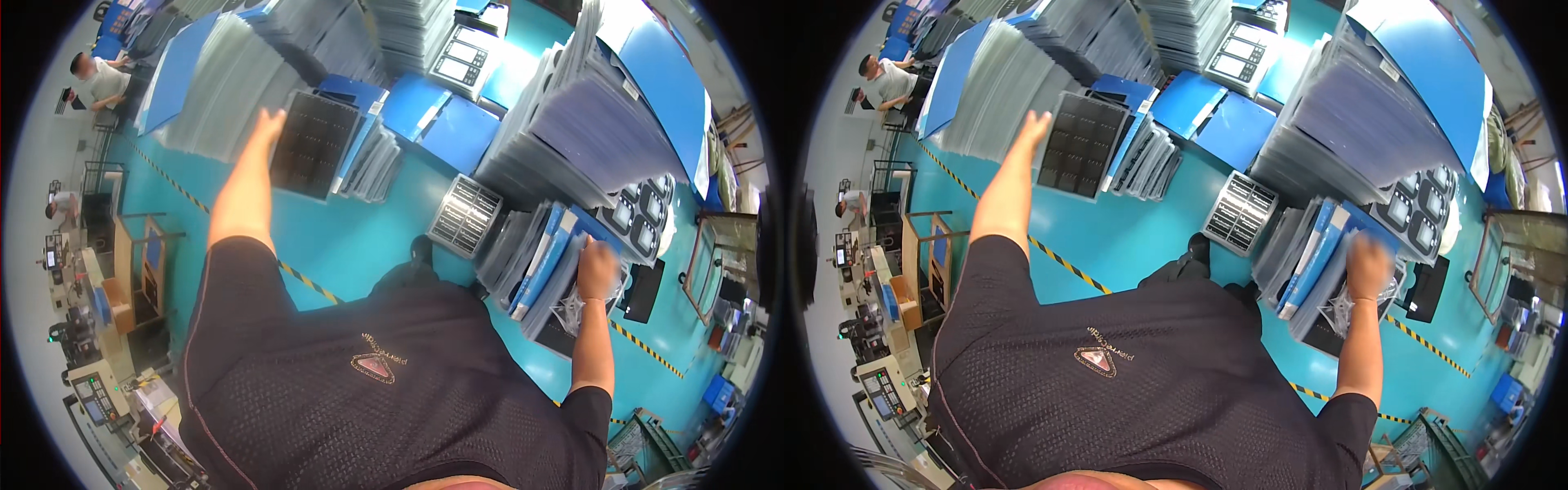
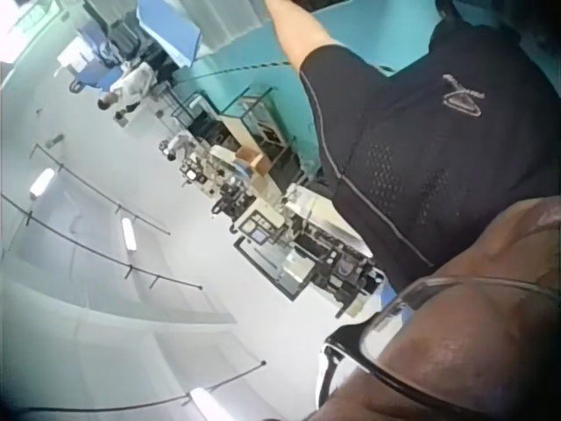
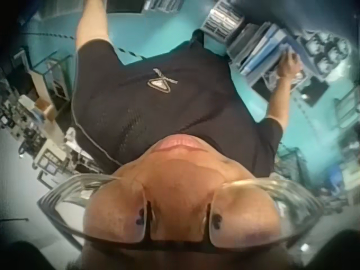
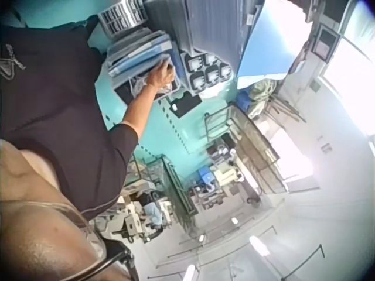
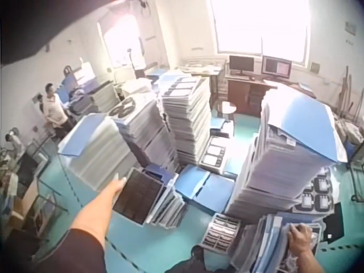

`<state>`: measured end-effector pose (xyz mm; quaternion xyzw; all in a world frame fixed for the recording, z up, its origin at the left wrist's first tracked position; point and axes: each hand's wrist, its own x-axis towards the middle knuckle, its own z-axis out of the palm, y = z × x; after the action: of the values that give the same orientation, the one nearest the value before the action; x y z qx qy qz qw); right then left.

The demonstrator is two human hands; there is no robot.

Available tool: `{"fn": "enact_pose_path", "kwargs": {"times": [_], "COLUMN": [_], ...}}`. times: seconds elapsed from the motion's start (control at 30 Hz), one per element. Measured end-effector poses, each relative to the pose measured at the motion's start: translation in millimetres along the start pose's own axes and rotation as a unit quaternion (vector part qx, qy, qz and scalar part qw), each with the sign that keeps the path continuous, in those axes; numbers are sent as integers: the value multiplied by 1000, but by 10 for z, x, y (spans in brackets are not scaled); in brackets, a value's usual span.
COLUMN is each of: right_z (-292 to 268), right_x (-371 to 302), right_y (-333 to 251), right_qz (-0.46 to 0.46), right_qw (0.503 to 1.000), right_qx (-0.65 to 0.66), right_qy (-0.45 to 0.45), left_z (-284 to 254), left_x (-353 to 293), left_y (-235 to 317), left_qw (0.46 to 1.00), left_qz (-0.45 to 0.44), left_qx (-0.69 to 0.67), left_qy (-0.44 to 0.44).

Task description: Placing electronic components into individual plastic bags on a production floor.

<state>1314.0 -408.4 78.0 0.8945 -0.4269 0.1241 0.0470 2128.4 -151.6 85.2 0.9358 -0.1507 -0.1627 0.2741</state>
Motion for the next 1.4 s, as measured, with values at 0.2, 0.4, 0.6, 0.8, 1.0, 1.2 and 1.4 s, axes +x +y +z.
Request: {"fn": "enact_pose_path", "kwargs": {"times": [0.2,0.4,0.6,0.8,1.0,1.2,1.4], "right_z": [-30,-120,-10,48,172,-458,-1131], "right_x": [-182,-159,-84,-131,-54,-19,-96], "right_y": [128,129,216,374,532,301,349], "right_qz": [23,12,-36,15,5,-59,-155], "right_qw": [1000,996,982,968,996,935,942], "right_qx": [19,44,134,219,86,208,163], "right_qy": [4,73,131,125,-10,283,248], "left_z": [1371,1957,2012,2329,2869,3118,3365], "left_x": [-1452,-2809,-3596,-4206,-5047,-5915,-5660], "left_y": [-546,-629,-253,693,2073,3248,3383], "left_qw": [920,855,860,862,805,787,748], "left_qz": [64,76,61,90,191,56,29], "left_qx": [134,134,104,13,-109,-342,-474], "left_qy": [-363,-495,-496,-499,-551,-510,-463]}}
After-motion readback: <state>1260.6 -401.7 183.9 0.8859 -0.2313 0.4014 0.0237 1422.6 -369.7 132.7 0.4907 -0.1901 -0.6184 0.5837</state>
